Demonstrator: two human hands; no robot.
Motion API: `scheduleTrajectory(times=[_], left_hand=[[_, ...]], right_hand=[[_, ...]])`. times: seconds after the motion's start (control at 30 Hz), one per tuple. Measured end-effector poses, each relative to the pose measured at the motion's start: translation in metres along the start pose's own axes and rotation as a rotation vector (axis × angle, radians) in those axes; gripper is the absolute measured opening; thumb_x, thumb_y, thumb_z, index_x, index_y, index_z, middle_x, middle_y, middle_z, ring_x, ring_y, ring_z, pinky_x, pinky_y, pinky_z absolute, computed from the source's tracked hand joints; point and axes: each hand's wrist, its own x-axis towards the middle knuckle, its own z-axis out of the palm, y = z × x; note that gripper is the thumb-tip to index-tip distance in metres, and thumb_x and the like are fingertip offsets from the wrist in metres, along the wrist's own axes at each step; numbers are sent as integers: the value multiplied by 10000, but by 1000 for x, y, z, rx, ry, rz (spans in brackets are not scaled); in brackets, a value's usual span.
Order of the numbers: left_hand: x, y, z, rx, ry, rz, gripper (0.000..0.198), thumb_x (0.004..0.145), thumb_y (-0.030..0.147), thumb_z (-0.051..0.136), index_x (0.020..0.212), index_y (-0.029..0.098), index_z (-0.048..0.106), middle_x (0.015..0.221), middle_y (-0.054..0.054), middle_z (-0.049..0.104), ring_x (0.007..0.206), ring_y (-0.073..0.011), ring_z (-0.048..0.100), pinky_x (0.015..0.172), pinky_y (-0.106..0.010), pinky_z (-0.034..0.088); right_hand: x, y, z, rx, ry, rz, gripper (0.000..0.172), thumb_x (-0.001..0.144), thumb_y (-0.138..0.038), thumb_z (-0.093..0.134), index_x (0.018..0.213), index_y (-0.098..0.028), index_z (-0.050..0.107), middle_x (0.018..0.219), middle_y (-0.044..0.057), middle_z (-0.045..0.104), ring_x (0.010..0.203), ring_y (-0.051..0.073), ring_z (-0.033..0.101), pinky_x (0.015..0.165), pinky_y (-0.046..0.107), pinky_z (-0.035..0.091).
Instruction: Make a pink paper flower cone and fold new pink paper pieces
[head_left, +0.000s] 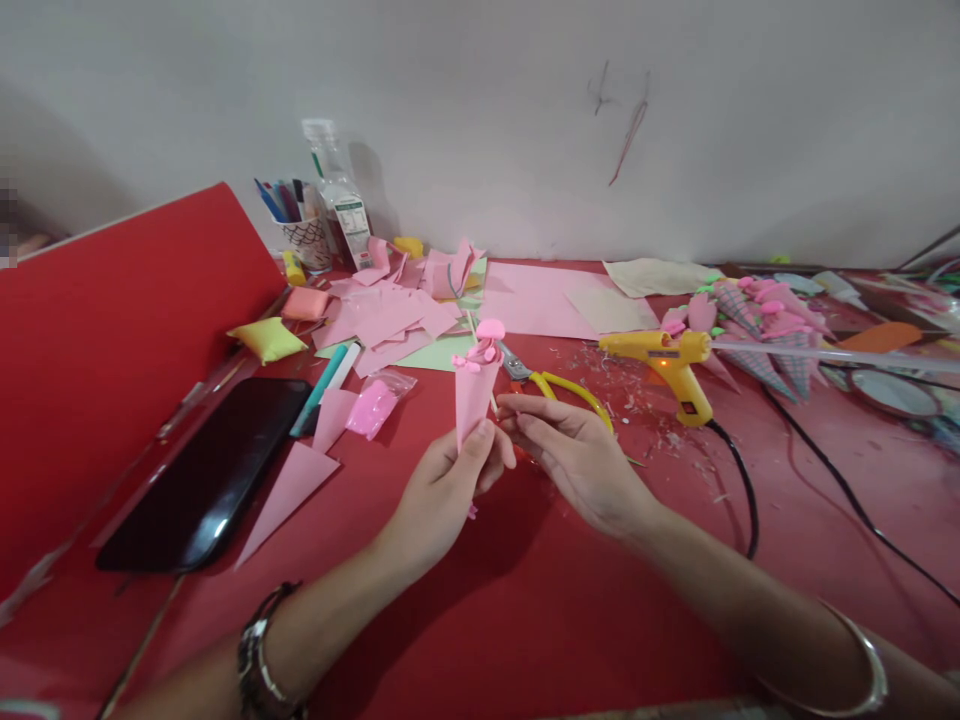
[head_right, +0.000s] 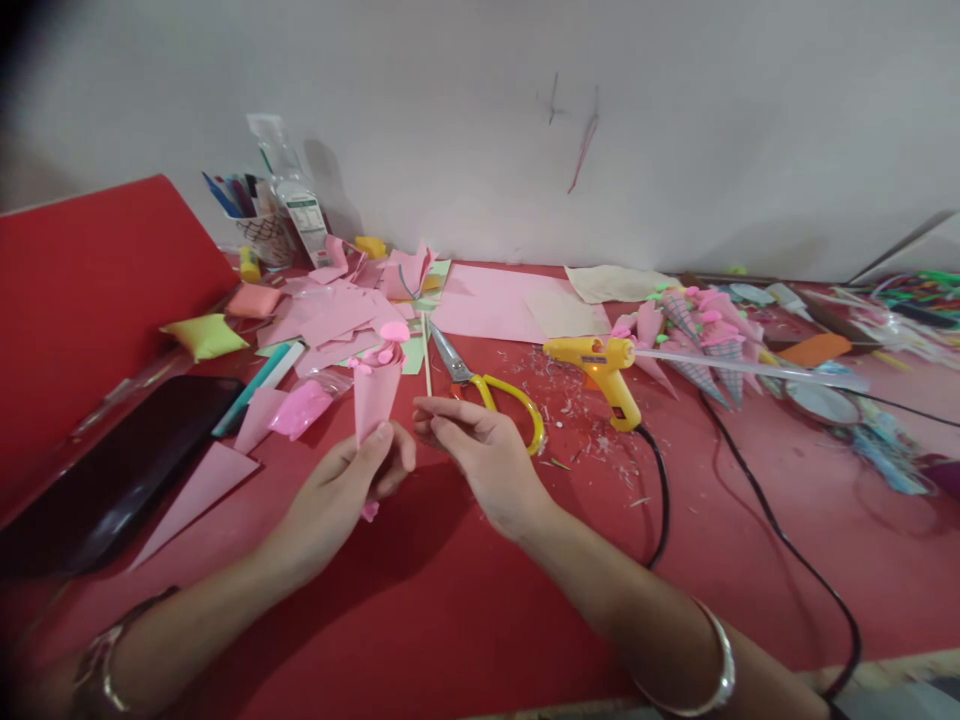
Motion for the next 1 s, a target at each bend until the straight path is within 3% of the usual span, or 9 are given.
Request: scheduleTrajectory(times=[0.23,0.43,0.57,0.63,0.77,0.87,1.0], left_hand=[[-1,2,1,39,-6,2,395,768,496,380,545,181,462,463,49,308,425,-84,281,371,-181,231],[1,-4,2,57,-30,15,437,769,526,346,489,202,262,461,57,245,424,-85,224,403,-219,216],[-1,-7,1,94,-81,42,427,796,513,296,508,202,244,484,58,221,452,-91,210,434,-232,203],[-2,-6,2,116,-121,38,415,808,500,272,519,203,242,496,58,215,457,-93,209,436,-231,203],[-3,-5,3,181,-160,10,382,829,441,242,531,203,265,502,56,233,444,-91,234,425,-223,219],[-3,-6,4,307,-153,46,354,833,378,270,534,194,310,507,49,279,453,-91,268,429,-215,222],[-3,-8,3,528,-141,106,300,819,344,335,585,175,415,553,26,420,506,-105,371,460,-210,247]], right_hand=[[-1,-4,0,-51,20,-68,89,611,-209,649,679,-177,601,585,-39,618,515,59,571,540,196,484],[-2,-8,-1,-185,59,-111,135,658,-262,599,573,-165,561,460,-49,559,366,36,467,395,171,399],[0,-8,-2,-171,95,-189,44,637,-215,616,658,-179,630,555,-41,592,474,37,511,490,165,434],[1,-6,-3,-141,83,-189,95,639,-218,621,728,-197,650,638,-30,620,560,45,543,580,176,457],[0,-5,-3,-81,-80,-101,171,640,-289,626,786,-204,648,682,-13,633,634,79,569,688,245,474],[-2,-8,-2,-139,-169,-116,183,629,-315,628,761,-190,648,706,2,637,661,101,574,696,268,477],[-6,-13,1,-311,-137,-126,141,619,-254,626,728,-169,652,660,2,628,630,99,560,633,243,481]])
